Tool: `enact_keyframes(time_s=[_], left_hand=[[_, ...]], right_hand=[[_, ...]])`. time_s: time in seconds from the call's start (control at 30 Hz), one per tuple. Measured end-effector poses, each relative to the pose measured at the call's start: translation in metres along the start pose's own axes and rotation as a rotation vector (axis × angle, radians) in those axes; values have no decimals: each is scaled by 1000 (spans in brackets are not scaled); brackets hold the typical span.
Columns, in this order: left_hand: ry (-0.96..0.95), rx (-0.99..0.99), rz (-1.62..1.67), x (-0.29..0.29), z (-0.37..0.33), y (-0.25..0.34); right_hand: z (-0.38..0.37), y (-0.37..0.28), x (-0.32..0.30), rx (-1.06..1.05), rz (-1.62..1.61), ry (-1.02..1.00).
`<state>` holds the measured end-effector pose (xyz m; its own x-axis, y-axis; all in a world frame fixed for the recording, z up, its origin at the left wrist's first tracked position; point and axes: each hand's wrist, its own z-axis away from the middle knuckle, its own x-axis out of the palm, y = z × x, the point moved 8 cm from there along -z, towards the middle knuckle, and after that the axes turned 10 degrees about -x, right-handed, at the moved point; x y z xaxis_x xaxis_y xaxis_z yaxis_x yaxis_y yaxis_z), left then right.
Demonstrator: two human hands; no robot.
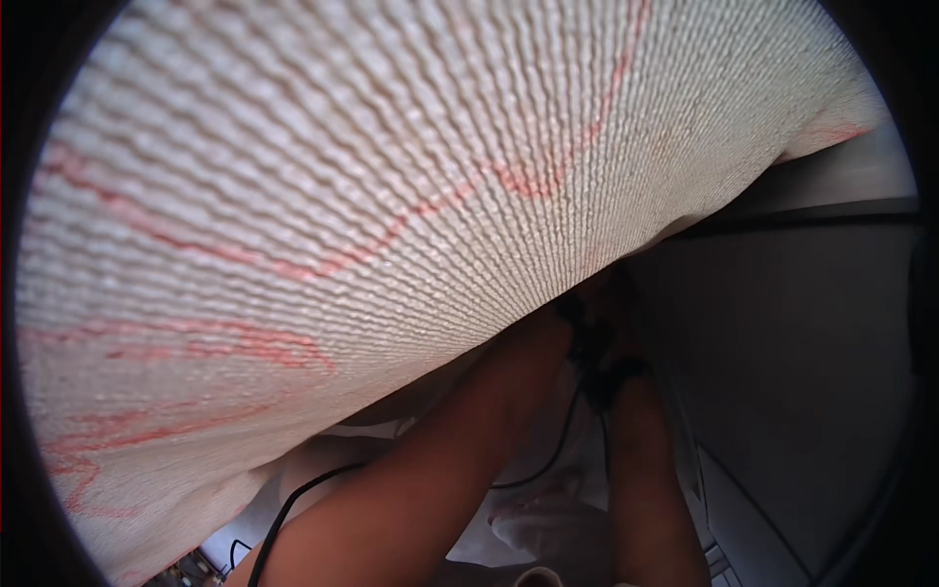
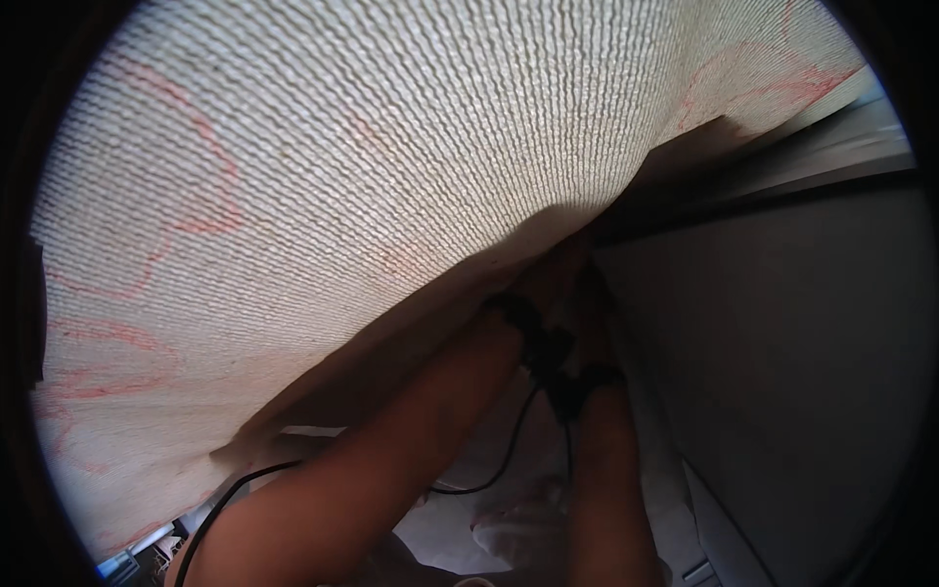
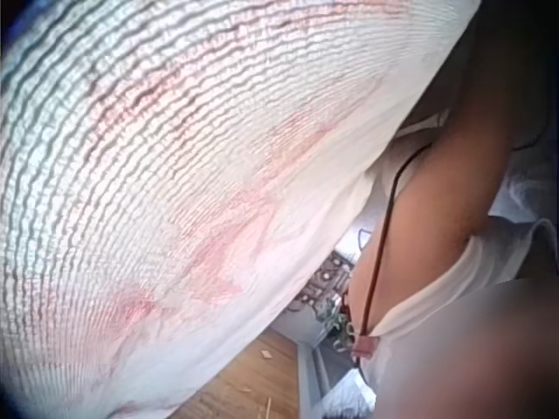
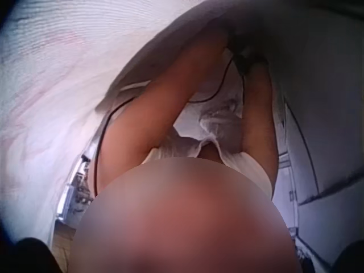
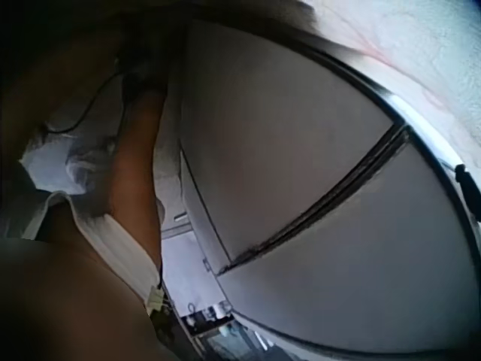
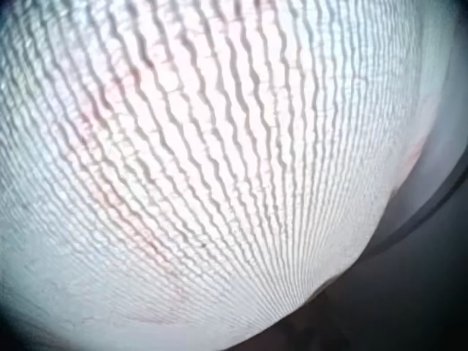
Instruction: The recorder is hand-washing various clothes and towels in a plastic basin inside a bathroom sink.
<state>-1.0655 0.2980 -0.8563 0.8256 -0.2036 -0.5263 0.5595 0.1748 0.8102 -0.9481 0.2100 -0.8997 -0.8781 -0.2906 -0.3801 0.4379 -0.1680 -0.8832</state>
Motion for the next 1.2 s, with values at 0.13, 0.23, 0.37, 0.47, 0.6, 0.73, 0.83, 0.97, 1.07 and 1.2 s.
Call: enact_keyframes(time_s=[0.13, 0.23, 0.37, 0.47, 0.6, 0.73, 0.83, 0.97, 1.07, 1.2], left_hand=[[11, 39, -54, 7, 1, -2], [26, 53, -94, 8, 1, -8], [37, 80, -138, 14, -1, -10], [42, 87, -152, 17, 0, -10], [34, 51, -101, 18, 0, -5], [27, -19, -25, 14, 5, -6], [25, -88, 49, 6, 10, -7], [23, -186, 174, -3, 15, -1], [19, -256, 263, -7, 21, 2], [20, -318, 332, -4, 19, 9]], right_hand=[[5, 8, 7, -1, -17, 18], [14, 12, 6, 8, -35, 16], [28, 16, -1, 26, -47, 27], [39, 16, -6, 43, -55, 29], [43, 7, -14, 56, -52, 43], [36, 3, -12, 67, -72, 32], [27, 0, -3, 72, -97, 16], [10, -5, 1, 82, -132, 11], [6, -9, 6, 99, -166, 2], [1, -12, 2, 124, -217, 10]])
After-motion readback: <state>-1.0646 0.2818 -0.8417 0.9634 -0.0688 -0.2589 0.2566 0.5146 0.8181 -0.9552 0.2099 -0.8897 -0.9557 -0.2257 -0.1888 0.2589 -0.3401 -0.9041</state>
